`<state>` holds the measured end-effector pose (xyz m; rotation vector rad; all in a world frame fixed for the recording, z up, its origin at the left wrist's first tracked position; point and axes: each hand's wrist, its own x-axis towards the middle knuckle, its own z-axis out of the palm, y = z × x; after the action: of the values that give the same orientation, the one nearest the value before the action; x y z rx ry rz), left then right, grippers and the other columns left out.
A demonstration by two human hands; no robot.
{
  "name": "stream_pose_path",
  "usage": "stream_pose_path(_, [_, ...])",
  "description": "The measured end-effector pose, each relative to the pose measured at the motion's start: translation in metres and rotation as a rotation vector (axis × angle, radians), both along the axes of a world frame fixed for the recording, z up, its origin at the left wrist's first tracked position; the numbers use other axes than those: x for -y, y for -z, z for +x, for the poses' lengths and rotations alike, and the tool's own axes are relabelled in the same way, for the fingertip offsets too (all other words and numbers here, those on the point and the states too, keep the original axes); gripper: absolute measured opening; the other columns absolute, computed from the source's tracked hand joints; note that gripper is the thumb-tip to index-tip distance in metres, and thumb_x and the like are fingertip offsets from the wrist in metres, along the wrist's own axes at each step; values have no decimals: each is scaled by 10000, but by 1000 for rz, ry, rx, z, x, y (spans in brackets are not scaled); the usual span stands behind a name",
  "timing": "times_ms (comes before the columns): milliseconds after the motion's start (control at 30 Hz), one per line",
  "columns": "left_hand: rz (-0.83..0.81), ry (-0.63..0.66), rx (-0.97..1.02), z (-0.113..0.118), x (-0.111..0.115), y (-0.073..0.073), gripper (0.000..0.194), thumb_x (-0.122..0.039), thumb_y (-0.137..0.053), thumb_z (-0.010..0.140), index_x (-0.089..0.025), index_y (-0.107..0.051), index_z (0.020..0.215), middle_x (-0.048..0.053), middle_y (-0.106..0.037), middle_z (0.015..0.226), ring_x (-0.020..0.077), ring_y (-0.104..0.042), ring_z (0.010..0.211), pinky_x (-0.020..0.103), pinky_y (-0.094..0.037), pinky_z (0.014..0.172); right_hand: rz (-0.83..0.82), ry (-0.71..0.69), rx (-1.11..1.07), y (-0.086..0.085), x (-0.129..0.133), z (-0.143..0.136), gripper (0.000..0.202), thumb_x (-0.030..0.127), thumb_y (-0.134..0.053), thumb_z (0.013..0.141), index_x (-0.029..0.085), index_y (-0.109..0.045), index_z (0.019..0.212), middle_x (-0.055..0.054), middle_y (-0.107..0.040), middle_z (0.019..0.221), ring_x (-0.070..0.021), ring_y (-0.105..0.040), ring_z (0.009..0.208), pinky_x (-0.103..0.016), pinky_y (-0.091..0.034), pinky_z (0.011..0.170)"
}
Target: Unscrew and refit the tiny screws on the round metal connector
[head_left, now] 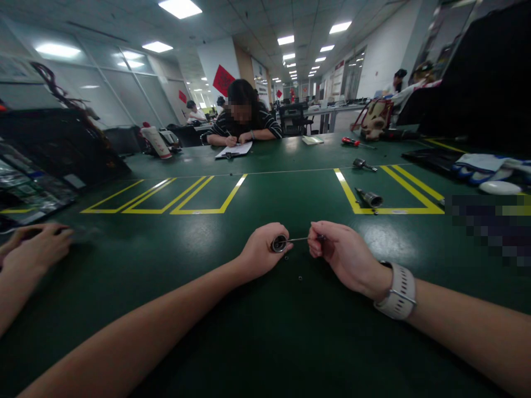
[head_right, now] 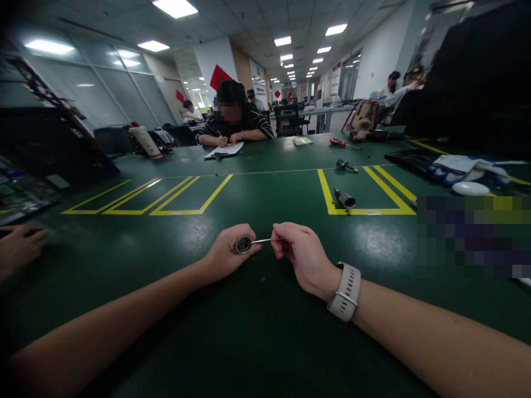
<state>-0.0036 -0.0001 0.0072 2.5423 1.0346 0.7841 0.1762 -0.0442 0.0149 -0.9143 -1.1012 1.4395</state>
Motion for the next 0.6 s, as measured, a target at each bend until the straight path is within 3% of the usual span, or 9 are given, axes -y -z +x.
stream_pose_path(233, [27,-16,-65,0,1,-1,114,-174,-568,789,-165,-507,692,-14,-516,679,125,-492,647,247,-363,594,99,31,40,-1,5,-1,264,266,-566,815,172,-584,569,23,-493,559,-116,-433,578,-274,-320,580])
stream_pose_path(600, [66,6,-120,-1,2,-1,88,-173,-556,795,-162,-523,714,-1,-537,700,135,-504,665,258,-361,609,-23,-15,-63,3,-2,3,286,293,-548,784,178,-523,523,32,-429,483,-117,-403,495,-288,-322,526])
